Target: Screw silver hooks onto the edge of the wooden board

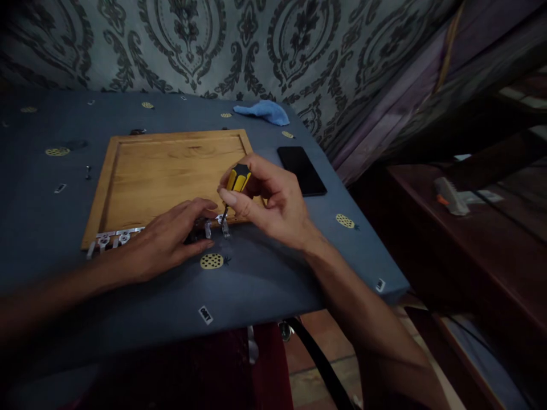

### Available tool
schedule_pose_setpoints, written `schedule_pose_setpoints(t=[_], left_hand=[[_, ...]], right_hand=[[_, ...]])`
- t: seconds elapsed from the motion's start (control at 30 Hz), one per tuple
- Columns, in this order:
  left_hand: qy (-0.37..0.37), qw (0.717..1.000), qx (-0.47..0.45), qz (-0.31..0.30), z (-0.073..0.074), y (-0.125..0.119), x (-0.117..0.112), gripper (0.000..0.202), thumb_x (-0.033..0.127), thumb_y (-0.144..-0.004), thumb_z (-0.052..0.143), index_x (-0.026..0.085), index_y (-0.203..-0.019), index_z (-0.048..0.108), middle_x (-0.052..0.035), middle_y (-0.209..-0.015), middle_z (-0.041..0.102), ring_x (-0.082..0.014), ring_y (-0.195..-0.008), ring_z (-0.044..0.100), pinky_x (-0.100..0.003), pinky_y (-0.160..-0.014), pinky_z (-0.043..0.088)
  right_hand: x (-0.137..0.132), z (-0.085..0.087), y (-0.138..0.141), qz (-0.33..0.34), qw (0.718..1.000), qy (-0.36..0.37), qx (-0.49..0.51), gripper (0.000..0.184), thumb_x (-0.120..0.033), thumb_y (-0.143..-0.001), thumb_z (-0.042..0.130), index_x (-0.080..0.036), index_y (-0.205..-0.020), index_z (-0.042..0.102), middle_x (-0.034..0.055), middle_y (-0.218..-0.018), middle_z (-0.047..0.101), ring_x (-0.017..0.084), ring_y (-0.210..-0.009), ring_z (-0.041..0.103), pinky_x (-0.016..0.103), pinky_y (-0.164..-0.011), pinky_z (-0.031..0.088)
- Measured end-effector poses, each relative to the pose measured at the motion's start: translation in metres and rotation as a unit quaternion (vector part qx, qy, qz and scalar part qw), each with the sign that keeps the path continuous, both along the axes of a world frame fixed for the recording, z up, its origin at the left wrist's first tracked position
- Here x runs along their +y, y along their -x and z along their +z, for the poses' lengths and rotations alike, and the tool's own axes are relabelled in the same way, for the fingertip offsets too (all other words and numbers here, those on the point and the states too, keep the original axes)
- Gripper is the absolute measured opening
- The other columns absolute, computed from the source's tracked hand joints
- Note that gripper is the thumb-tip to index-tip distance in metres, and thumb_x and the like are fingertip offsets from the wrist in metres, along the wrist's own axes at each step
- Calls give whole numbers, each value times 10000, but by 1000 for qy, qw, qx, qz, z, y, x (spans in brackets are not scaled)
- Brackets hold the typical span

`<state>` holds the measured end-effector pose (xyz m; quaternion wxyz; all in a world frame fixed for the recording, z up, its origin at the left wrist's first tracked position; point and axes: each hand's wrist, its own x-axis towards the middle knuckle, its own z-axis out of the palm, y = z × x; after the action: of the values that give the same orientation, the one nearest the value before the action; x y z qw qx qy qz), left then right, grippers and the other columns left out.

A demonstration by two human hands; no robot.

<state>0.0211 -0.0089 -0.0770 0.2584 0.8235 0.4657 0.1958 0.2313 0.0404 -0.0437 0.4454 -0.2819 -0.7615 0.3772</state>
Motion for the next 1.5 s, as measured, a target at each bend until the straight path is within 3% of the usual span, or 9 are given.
schedule_pose_setpoints(t=[0.1, 0.23, 0.47, 0.6, 0.8, 1.03, 1.27, 1.5], left_hand=[[-12, 1000, -12, -2, -2, 1, 0, 413, 231, -908, 633, 221, -1261, 420, -99, -1273, 606, -252, -1183, 590, -445, -1010, 508], [-4, 1000, -16, -3, -1, 1, 0, 391, 241, -909, 627, 227, -1244, 426, -96, -1259, 617, -249, -1170, 597, -449, -1004, 510], [-13, 1000, -9, -2, -2, 1, 0, 398, 226, -907, 623, 221, -1250, 421, -98, -1279, 617, -261, -1202, 586, -473, -1019, 506], [-17, 1000, -12, -2, -4, 1, 0, 414, 219, -913, 622, 218, -1271, 415, -94, -1284, 616, -248, -1202, 593, -457, -1029, 502], [-6, 1000, -1, 2, 0, 0, -1, 398, 230, -912, 623, 202, -1255, 424, -109, -1279, 610, -260, -1211, 581, -472, -1034, 497], [-7, 1000, -7, 0, -1, 1, -2, 415, 251, -924, 611, 225, -1287, 410, -101, -1312, 604, -255, -1225, 576, -459, -1045, 500], [-21, 1000, -3, -3, -5, 2, -2, 442, 263, -932, 604, 215, -1325, 407, -111, -1273, 611, -276, -1190, 580, -459, -1007, 524], [-43, 999, 2, -8, -7, 2, -2, 399, 268, -949, 579, 232, -1308, 409, -104, -1266, 615, -272, -1169, 595, -436, -967, 540]], right_hand=[[3, 0, -3, 46, 998, 38, 11, 216, -366, -865, 748, -215, -1018, 737, 29, -918, 718, 135, -720, 672, 229, -544, 550], [9, -3, -5, 63, 997, 39, 29, 173, -336, -835, 776, -192, -932, 769, 20, -810, 727, 156, -757, 709, 218, -539, 561], [7, -7, 4, 6, 999, 25, 40, 255, -414, -747, 849, -203, -792, 713, -47, -643, 632, 62, -424, 508, 196, -386, 433], [4, -10, 9, -39, 998, -1, 53, 340, -426, -695, 884, -211, -724, 622, -47, -675, 590, 80, -512, 509, 214, -444, 450], [2, -6, 8, -20, 998, 3, 55, 309, -451, -750, 845, -216, -781, 646, -30, -732, 621, 90, -506, 563, 231, -447, 481], [0, -8, 3, -127, 985, -52, 102, 267, -495, -839, 758, -242, -843, 674, -9, -773, 653, 89, -462, 560, 238, -392, 465], [-4, -13, 0, -129, 989, -46, 56, 127, -379, -870, 749, -261, -860, 706, 5, -810, 676, 121, -537, 591, 288, -486, 518], [-3, -14, -3, -129, 990, -61, 19, 138, -416, -864, 748, -287, -863, 698, 16, -818, 700, 169, -587, 631, 342, -493, 536]])
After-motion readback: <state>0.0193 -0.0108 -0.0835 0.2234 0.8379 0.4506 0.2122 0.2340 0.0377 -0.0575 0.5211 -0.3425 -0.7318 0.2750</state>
